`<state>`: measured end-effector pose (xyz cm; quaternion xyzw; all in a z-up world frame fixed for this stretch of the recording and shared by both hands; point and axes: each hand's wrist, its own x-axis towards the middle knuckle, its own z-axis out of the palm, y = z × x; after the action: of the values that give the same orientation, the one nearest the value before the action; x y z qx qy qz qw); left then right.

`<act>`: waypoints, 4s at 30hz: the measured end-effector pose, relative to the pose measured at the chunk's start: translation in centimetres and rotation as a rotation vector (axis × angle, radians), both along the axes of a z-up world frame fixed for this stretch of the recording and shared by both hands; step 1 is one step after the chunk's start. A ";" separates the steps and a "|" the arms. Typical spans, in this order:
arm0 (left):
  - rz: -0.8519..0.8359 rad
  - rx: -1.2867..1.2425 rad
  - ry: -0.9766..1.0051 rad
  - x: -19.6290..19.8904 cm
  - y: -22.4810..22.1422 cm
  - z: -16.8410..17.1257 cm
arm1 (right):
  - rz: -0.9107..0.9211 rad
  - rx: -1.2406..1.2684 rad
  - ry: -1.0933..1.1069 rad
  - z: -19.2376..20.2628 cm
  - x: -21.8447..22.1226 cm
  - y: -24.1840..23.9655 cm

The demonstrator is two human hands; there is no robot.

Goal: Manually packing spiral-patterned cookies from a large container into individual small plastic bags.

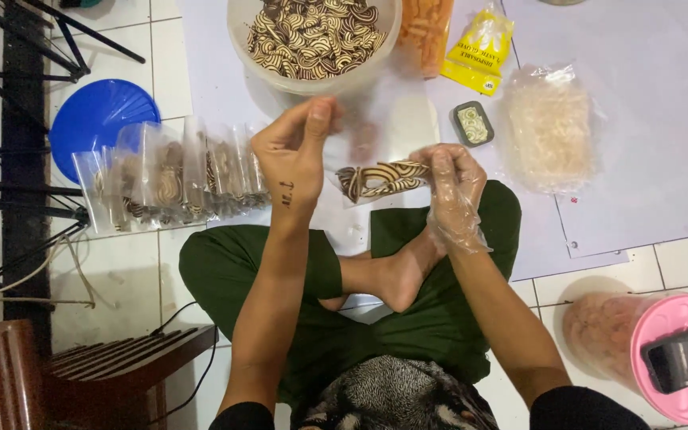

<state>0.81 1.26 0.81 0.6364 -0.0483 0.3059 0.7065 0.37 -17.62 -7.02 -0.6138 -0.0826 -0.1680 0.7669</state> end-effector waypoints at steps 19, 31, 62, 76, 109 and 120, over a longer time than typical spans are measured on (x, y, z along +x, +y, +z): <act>-0.356 -0.121 0.106 0.4 -4.8 3.1 | 0.483 0.479 0.425 -4.9 -2.2 4.2; -0.294 0.036 0.081 -0.2 -4.3 1.9 | 0.420 -0.321 0.482 -4.3 -3.0 -1.8; -0.205 1.142 0.463 17.4 -4.4 -17.6 | 0.141 -1.076 0.455 -6.6 17.1 -11.7; -0.086 1.149 0.481 11.9 -7.2 -29.1 | 0.169 -1.267 0.366 -16.9 14.4 -13.1; -0.126 0.657 0.634 -1.8 -1.5 -29.1 | -0.016 -1.231 0.607 -19.7 13.4 -13.2; -0.563 0.627 0.751 -2.6 -4.1 -25.3 | 0.123 -1.280 0.728 -17.6 12.4 -12.2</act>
<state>-1.79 -2.82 -24.47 0.8436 -0.0504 -0.1709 0.5066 12.81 -29.81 -24.61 -0.9523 0.0611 0.1705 0.2456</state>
